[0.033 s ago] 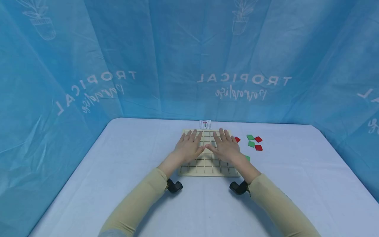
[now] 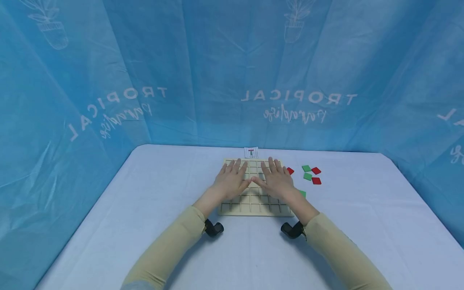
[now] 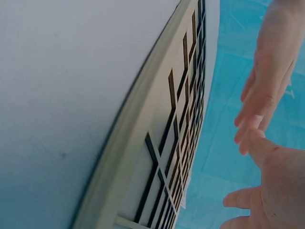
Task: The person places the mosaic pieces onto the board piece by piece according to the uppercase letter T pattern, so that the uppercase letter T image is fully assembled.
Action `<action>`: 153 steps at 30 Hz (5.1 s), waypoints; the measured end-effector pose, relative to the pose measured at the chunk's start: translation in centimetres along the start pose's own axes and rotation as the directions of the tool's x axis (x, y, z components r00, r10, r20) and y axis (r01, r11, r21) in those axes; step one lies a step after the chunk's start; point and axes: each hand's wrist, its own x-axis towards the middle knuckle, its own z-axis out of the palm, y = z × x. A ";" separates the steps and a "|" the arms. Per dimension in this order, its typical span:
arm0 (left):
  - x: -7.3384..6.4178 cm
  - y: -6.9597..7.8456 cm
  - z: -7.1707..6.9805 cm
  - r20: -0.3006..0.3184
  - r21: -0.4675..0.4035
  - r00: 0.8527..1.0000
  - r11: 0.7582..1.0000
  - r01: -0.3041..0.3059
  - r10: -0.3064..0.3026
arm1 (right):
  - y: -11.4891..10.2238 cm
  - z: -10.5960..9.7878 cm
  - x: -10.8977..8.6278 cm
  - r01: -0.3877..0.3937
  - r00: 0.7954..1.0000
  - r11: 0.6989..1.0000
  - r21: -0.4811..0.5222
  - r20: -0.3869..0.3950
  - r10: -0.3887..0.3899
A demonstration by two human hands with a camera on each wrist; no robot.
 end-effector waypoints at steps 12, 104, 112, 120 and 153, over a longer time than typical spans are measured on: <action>-0.7 -1.7 0.1 -0.008 -0.155 1.000 0.988 -0.010 0.009 | 0.4 0.5 0.1 0.023 0.997 0.996 0.081 -0.074 -0.017; -3.3 -7.2 4.4 -0.157 -0.686 0.965 0.726 0.045 -0.208 | 19.1 3.7 2.6 -0.112 0.800 0.747 0.655 -0.386 0.459; -3.5 -7.3 4.5 -0.171 -0.693 0.966 0.720 0.021 -0.193 | 15.5 3.4 3.9 -0.058 0.850 0.718 0.694 -0.343 0.400; -3.9 -7.2 4.4 -0.161 -0.696 0.966 0.718 0.036 -0.204 | 9.1 0.3 2.9 0.033 0.909 0.676 0.737 -0.303 0.286; -3.7 -6.8 4.3 -0.165 -0.670 0.966 0.742 0.039 -0.199 | 1.5 2.3 6.4 0.181 0.960 0.607 0.774 -0.273 0.061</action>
